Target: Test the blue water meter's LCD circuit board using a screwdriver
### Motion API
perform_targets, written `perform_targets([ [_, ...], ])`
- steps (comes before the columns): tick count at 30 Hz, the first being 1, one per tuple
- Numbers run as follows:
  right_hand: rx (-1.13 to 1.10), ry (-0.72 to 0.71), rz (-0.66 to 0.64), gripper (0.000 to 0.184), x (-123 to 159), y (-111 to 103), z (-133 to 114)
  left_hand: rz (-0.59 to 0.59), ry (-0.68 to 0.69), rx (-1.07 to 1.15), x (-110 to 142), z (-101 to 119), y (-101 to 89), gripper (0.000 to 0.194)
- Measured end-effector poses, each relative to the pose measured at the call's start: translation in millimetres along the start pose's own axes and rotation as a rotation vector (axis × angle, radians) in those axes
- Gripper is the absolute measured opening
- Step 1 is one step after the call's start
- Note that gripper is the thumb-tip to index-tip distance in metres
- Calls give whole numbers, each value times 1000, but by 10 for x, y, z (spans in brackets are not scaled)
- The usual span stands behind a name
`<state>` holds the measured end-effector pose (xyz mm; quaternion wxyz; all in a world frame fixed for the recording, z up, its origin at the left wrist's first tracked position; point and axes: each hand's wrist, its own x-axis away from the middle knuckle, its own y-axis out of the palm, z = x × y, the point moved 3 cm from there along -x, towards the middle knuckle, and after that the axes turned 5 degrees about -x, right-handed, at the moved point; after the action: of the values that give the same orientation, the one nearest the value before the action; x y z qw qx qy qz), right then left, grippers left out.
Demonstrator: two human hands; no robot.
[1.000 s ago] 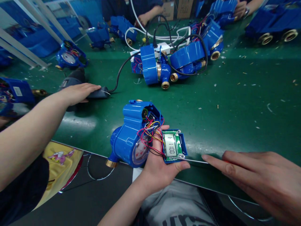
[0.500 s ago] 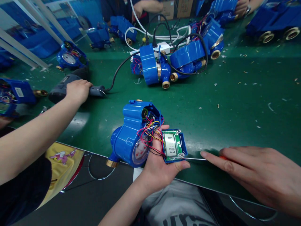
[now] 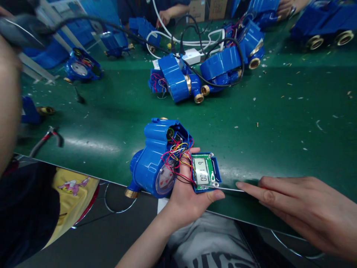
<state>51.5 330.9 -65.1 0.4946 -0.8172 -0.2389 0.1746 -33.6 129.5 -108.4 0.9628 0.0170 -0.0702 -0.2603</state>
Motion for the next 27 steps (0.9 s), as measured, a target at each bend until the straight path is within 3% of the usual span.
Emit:
perform_targets([
  [8,-174,17,-33,40,-109,-58,75,-2,-8,-15,8,-19,-22,83],
  [16,-67,-5,-28,44,-62,-55,71,15,15,-27,8,4,-8,80],
  [27,-313,91,-101,41,-140,-113,14,19,58,-66,9,-27,-30,79],
])
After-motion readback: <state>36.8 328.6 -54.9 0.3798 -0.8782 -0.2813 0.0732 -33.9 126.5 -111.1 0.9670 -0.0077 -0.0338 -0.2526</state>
